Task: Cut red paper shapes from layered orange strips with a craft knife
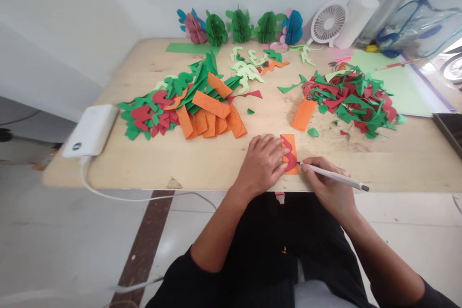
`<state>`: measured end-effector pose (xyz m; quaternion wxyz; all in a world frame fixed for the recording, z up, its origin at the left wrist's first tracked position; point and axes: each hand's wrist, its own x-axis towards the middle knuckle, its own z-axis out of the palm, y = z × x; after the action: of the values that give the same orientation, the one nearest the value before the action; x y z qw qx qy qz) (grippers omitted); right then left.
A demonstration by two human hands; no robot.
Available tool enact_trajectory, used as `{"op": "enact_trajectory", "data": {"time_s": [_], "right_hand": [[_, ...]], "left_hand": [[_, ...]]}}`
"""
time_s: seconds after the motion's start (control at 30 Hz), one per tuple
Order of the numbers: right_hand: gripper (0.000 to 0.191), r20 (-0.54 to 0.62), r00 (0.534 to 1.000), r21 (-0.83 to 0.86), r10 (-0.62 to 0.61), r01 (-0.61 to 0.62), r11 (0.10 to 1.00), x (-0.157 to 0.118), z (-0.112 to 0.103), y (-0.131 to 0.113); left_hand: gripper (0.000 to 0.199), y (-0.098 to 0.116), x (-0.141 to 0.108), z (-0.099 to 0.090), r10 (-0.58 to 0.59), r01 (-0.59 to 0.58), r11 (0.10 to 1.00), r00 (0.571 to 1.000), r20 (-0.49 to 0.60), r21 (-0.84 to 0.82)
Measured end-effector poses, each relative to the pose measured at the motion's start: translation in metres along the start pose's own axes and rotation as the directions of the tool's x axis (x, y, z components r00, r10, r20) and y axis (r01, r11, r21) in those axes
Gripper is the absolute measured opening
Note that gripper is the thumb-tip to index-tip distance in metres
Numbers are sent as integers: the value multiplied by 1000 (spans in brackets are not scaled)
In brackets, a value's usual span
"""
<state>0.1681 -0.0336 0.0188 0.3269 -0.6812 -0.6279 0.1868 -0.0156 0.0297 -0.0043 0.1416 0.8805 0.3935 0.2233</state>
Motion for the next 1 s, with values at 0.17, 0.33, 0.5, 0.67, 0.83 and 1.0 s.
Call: {"op": "enact_trajectory", "data": {"time_s": [0.17, 0.33, 0.5, 0.67, 0.83, 1.0], "right_hand": [[20, 0, 1000, -1, -9, 9, 1000, -1, 0, -1], [20, -3, 1000, -11, -11, 11, 1000, -2, 0, -2], [21, -6, 1000, -15, -11, 11, 1000, -4, 0, -2], [21, -1, 1000, -10, -12, 12, 1000, -5, 0, -2], [21, 3, 1000, -18, -20, 20, 1000, -6, 1, -3], [20, 1, 1000, -9, -23, 23, 1000, -7, 2, -3]], "left_hand": [[28, -1, 0, 1, 1, -1, 1000, 1000, 11, 6], [28, -1, 0, 1, 7, -7, 1000, 1000, 5, 6], [28, -1, 0, 1, 12, -12, 1000, 1000, -2, 2], [28, -2, 0, 1, 12, -12, 1000, 1000, 3, 0], [28, -2, 0, 1, 10, -10, 1000, 1000, 4, 0], [28, -1, 0, 1, 6, -6, 1000, 1000, 5, 0]]}}
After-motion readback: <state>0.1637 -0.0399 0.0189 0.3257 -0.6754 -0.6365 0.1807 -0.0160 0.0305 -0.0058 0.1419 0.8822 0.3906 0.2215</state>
